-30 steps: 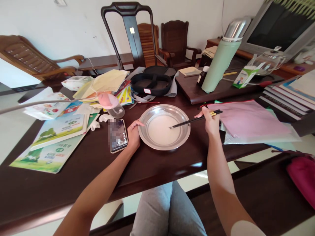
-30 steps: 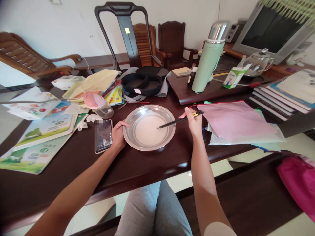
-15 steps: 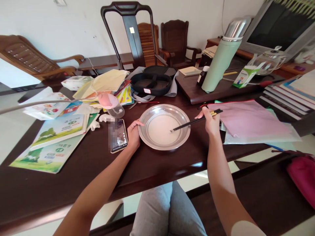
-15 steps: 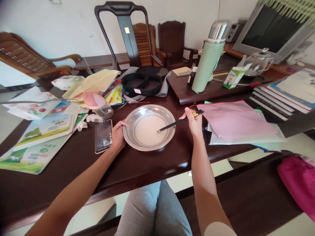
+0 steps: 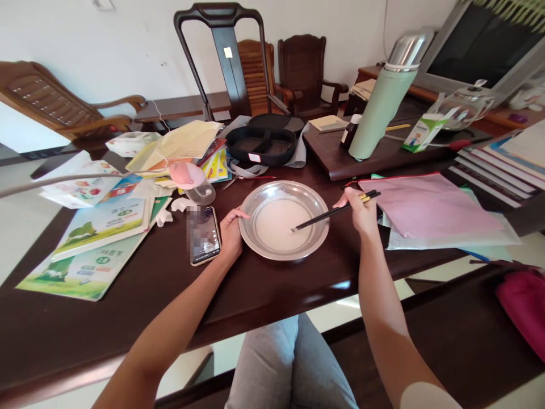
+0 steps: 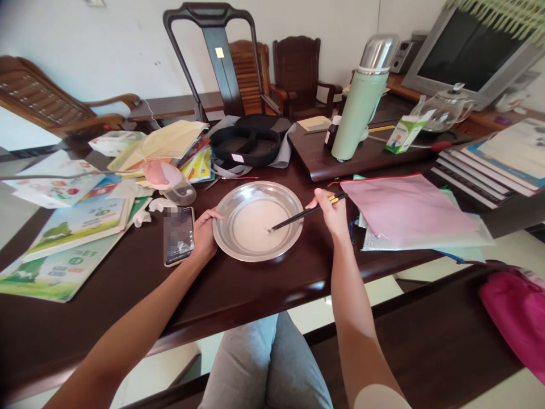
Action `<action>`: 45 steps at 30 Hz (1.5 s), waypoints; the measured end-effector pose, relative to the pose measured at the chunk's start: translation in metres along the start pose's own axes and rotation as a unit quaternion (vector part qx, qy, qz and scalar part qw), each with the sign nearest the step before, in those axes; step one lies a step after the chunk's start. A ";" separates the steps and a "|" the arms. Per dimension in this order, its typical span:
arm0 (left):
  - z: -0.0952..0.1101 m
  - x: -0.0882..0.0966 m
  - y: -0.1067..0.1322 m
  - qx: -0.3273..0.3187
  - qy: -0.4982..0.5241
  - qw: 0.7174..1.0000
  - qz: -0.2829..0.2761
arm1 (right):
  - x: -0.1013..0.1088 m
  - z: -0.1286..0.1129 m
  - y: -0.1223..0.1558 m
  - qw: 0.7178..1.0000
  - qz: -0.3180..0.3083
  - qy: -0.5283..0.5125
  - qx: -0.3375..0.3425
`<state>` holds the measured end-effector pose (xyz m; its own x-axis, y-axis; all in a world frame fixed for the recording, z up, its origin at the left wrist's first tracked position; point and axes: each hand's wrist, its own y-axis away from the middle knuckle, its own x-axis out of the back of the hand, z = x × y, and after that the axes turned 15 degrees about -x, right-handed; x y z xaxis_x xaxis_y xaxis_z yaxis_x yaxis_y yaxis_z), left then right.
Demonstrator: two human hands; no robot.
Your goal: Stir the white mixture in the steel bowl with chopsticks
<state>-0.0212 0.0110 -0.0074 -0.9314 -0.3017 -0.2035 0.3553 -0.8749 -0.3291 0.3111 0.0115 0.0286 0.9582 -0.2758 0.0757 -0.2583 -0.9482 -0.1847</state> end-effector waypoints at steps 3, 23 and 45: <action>0.000 0.000 0.000 0.004 0.005 1.000 -0.004 | -0.008 -0.003 0.005 0.995 -0.092 0.025 -0.001; 0.001 -0.001 0.000 0.007 0.003 1.000 -0.007 | -0.003 0.001 0.000 0.999 0.021 0.032 0.022; 0.002 -0.001 0.001 0.005 0.011 1.000 -0.001 | -0.009 -0.002 0.005 0.996 -0.083 0.043 0.018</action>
<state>-0.0199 0.0102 -0.0054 -0.9304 -0.2909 -0.2232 0.3518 -0.8795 -0.3204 0.3013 0.0084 0.0285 0.9729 -0.1306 0.1908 -0.0923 -0.9760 -0.1970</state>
